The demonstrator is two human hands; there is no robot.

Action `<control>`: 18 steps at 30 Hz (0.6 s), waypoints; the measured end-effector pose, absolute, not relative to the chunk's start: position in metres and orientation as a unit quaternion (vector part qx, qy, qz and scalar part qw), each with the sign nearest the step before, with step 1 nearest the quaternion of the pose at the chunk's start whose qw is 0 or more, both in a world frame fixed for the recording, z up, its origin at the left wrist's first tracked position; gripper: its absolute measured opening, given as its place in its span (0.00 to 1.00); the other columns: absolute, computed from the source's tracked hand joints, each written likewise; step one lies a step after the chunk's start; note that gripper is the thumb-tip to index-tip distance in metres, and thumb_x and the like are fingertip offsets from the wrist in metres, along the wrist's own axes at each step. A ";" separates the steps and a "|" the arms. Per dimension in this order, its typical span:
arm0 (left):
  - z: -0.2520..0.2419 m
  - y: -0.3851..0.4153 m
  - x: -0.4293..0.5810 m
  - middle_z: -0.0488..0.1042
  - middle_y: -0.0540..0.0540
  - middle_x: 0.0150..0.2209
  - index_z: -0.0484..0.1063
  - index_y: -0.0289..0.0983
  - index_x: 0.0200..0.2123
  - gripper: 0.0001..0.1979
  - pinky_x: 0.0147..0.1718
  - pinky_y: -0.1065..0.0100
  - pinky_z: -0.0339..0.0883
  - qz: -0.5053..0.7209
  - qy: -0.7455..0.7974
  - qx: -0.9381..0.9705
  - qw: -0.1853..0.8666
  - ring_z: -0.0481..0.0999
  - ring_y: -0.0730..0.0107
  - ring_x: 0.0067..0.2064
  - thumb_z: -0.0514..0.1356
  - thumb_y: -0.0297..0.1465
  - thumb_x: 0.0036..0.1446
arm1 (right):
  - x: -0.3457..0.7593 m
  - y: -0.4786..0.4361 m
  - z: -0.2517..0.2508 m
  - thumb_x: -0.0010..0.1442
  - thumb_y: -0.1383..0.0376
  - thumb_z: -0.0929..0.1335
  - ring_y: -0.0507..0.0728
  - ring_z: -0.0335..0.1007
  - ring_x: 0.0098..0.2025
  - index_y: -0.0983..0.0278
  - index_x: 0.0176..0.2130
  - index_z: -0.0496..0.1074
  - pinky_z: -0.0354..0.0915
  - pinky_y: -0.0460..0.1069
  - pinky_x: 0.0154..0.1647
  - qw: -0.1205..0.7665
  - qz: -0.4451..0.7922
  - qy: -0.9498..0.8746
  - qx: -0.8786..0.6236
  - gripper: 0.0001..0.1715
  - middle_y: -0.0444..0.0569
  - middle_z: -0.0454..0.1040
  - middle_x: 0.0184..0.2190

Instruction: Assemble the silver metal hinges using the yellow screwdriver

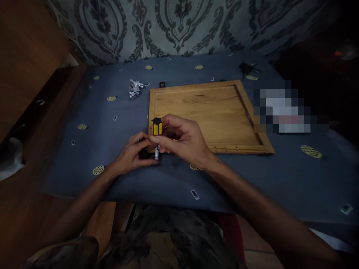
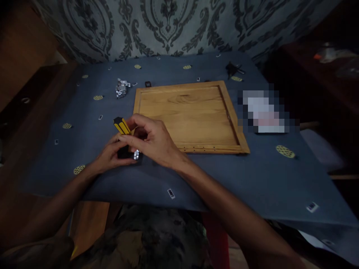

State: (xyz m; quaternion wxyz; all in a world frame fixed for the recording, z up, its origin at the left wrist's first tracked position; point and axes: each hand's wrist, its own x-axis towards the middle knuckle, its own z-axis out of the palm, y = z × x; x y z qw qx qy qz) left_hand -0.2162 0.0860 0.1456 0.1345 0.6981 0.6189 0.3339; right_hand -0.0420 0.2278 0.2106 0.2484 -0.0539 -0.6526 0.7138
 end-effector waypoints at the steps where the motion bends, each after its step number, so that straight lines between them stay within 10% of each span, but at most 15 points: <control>1: 0.146 0.086 -0.216 0.74 0.46 0.47 0.77 0.45 0.54 0.23 0.51 0.54 0.72 0.330 0.622 0.697 0.135 0.74 0.56 0.50 0.70 0.49 0.60 | -0.042 0.227 0.211 0.57 0.50 0.79 0.48 0.70 0.25 0.62 0.39 0.72 0.69 0.45 0.26 0.249 0.717 -0.649 -0.055 0.23 0.41 0.74 0.32; 18: 0.147 0.086 -0.216 0.74 0.45 0.49 0.78 0.44 0.53 0.23 0.56 0.51 0.72 0.329 0.625 0.693 0.143 0.74 0.54 0.55 0.71 0.48 0.60 | -0.043 0.227 0.215 0.59 0.45 0.77 0.48 0.68 0.21 0.61 0.35 0.70 0.65 0.44 0.21 0.231 0.715 -0.658 -0.045 0.24 0.37 0.70 0.24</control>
